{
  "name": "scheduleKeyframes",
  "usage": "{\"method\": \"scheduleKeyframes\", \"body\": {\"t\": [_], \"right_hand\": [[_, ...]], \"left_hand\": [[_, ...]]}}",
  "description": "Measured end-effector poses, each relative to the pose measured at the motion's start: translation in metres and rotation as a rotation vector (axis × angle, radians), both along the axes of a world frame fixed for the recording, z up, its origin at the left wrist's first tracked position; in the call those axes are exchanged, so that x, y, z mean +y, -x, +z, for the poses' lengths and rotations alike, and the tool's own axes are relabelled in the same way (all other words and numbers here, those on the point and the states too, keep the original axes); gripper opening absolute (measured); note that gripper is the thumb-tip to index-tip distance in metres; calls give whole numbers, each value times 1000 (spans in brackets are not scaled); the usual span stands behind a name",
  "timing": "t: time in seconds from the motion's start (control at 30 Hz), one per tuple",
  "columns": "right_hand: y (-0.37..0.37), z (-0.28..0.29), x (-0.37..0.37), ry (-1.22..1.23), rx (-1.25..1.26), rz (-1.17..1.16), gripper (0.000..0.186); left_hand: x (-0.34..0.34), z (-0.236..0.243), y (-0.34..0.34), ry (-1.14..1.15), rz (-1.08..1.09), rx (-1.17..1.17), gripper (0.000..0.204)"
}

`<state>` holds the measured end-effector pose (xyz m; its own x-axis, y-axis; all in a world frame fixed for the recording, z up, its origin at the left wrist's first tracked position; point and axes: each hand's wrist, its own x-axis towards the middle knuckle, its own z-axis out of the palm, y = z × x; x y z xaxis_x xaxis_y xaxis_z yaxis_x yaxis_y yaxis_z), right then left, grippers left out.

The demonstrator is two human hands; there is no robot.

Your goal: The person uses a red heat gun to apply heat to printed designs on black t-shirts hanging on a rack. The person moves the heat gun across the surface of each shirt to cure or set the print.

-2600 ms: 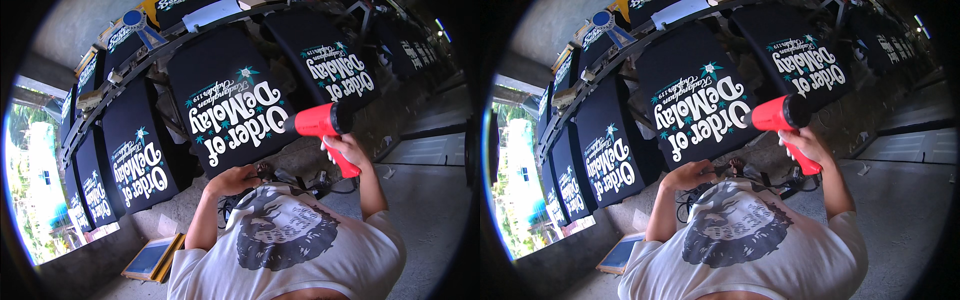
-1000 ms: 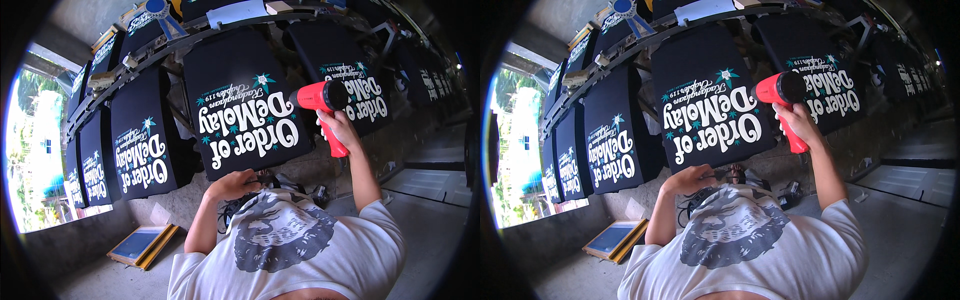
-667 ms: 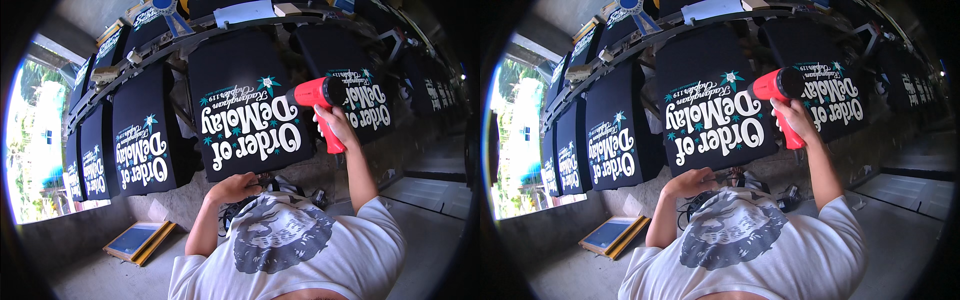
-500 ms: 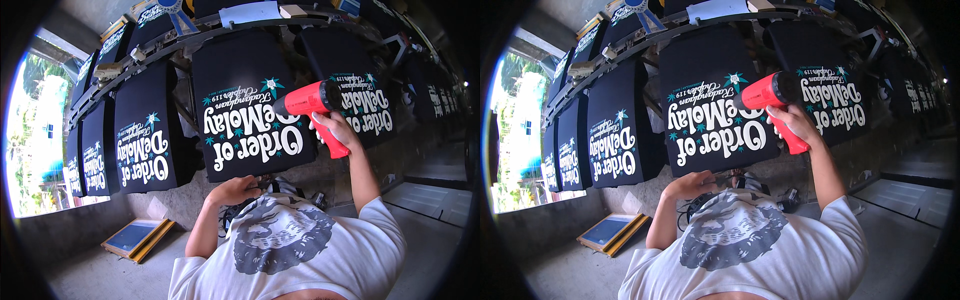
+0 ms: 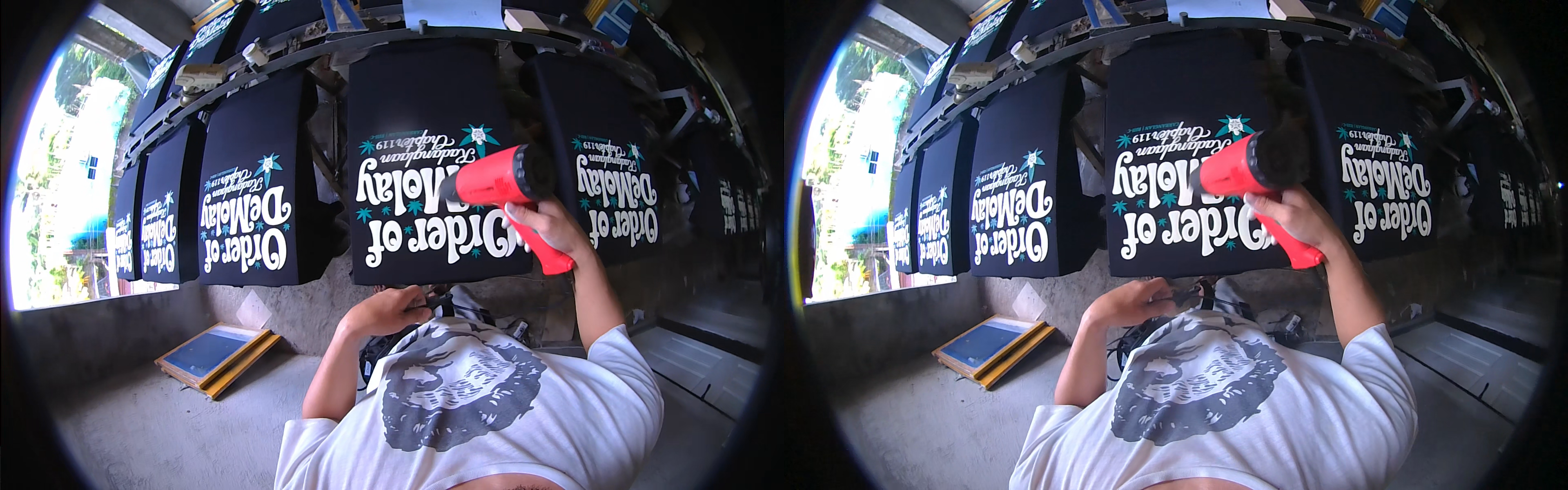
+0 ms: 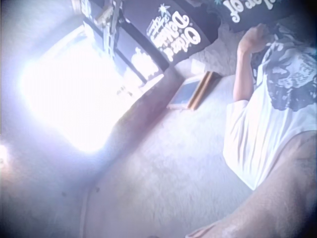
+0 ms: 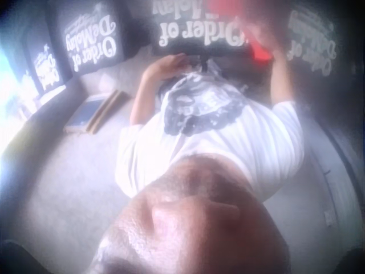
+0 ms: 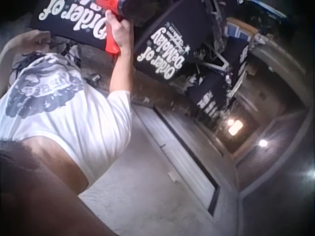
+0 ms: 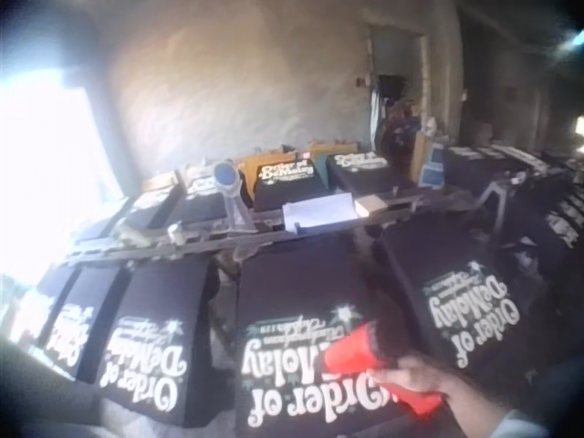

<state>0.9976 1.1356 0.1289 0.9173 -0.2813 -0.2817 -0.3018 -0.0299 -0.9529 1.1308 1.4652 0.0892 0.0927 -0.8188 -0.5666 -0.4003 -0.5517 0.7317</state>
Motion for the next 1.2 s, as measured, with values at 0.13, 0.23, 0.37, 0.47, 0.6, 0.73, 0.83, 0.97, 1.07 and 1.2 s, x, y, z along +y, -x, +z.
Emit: {"method": "scheduleKeyframes", "body": {"t": [0.13,0.23,0.37,0.47,0.6,0.73,0.83,0.97,1.07,1.2], "right_hand": [[-22,-17,7,117,-20,-184,32],[-32,-25,30,139,-157,-80,34],[-45,3,65,-71,27,24,34],[-67,-1,79,75,-12,-129,34],[-89,-1,110,21,52,-116,33],[-107,9,147,5,58,28,34],[-130,5,153,-19,66,-160,35],[-153,-10,162,87,-36,-278,36],[-158,-9,167,98,-104,-235,35],[-162,-8,173,90,-22,-326,34]], "left_hand": [[12,5,-6,-5,26,-14,43],[27,2,-16,10,19,-11,44],[53,3,-37,49,-6,-33,45],[72,15,-55,-40,11,-41,43],[111,5,-77,71,39,-7,46],[146,-2,-103,88,29,28,47],[166,0,-120,75,19,12,48],[184,4,-139,40,-25,21,47],[192,7,-151,24,-52,62,46],[191,15,-165,27,-106,42,45]]}}
